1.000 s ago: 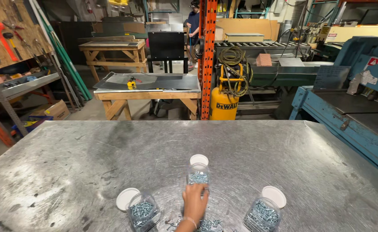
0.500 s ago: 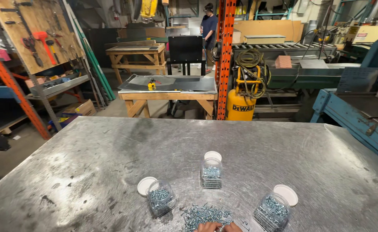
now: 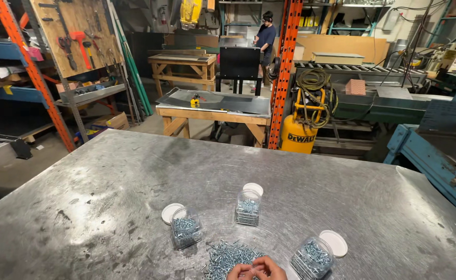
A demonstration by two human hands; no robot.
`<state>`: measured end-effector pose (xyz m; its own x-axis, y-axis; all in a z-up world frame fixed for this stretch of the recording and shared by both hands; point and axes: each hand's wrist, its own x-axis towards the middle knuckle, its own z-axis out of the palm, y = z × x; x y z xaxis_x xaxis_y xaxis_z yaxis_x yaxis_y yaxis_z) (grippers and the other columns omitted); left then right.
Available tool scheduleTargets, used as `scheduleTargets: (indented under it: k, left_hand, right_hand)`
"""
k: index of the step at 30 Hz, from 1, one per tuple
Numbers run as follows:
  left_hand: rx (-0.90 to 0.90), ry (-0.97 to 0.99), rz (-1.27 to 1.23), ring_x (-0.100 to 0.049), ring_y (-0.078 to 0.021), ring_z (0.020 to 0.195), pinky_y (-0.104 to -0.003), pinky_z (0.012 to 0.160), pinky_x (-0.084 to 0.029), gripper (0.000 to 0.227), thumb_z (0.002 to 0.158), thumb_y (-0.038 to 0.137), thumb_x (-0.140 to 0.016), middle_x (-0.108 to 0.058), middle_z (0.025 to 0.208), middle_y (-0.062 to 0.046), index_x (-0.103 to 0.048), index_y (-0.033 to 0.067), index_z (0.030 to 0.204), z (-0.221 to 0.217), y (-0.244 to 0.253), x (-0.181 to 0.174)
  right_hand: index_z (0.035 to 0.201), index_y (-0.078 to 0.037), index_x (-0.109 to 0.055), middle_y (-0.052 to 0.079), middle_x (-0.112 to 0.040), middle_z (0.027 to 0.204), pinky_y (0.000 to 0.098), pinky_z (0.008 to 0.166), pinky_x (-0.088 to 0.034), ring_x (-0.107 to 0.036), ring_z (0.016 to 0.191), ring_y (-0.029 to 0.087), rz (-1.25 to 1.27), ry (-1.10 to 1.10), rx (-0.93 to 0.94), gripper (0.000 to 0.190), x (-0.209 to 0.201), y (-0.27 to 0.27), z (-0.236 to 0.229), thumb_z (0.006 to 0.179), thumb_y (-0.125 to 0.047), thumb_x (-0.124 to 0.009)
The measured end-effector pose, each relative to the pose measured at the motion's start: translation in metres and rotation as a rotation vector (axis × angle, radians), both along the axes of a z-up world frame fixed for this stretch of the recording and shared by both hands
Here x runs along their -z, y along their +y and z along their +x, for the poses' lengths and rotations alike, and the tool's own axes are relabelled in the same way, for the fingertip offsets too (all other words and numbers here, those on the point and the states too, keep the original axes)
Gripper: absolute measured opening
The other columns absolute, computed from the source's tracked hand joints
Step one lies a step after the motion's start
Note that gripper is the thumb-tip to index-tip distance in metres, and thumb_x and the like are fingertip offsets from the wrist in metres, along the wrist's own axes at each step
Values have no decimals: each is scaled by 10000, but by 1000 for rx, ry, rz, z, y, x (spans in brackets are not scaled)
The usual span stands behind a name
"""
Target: The person sorts small metal fasteners on a metal workbench, picking them up one by one and placing them into three clear plastic jars. The person handles the fasteners by hand and occasionally moves the jars slightly.
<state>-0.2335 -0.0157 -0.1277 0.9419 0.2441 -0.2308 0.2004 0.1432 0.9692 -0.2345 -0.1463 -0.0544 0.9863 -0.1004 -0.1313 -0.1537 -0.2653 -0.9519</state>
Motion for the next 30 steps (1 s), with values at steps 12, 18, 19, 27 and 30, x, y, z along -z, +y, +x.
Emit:
scheduleTargets:
  k: [12, 18, 19, 27, 30]
  left_hand:
    - [-19, 66, 599, -620, 52, 734, -227, 986, -308, 101, 748, 531, -774, -680, 838, 304, -773, 506, 846, -34, -4, -92]
    - [-23, 47, 472, -642, 19, 769, -267, 1009, -257, 72, 801, 430, -772, -728, 963, 267, -776, 413, 871, -50, -1, -136]
    - [-23, 47, 470, -642, 19, 769, -267, 1009, -257, 72, 801, 430, -772, -728, 963, 267, -776, 413, 871, -51, -1, -135]
    - [-31, 48, 433, -653, 25, 803, -290, 1023, -249, 136, 802, 417, -800, -668, 932, 235, -814, 446, 934, -57, -1, -130]
    - [-62, 26, 432, -657, 17, 799, -288, 1000, -255, 92, 787, 407, -800, -680, 957, 233, -807, 404, 878, -54, 1, -121]
  right_hand:
    - [805, -102, -832, -14, -775, 736, 211, 691, -487, -655, 703, 78, 111, -165, -59, 40, 8, -8, -9, 819, -74, -856]
    - [870, -66, -854, 18, -785, 759, 235, 731, -506, -642, 714, 102, 181, -209, -59, 63, -5, -3, -13, 837, -77, -802]
    - [870, -66, -854, 18, -785, 759, 235, 731, -506, -642, 714, 102, 180, -209, -59, 63, -5, -3, -13, 837, -77, -802]
    - [895, 0, -819, 79, -816, 845, 267, 776, -557, -729, 789, 148, 325, -243, -127, 76, 12, -2, -6, 846, -58, -815]
    - [949, -22, -821, 69, -776, 864, 264, 766, -546, -704, 782, 140, 309, -222, -159, 96, 13, -3, -8, 870, -52, -775]
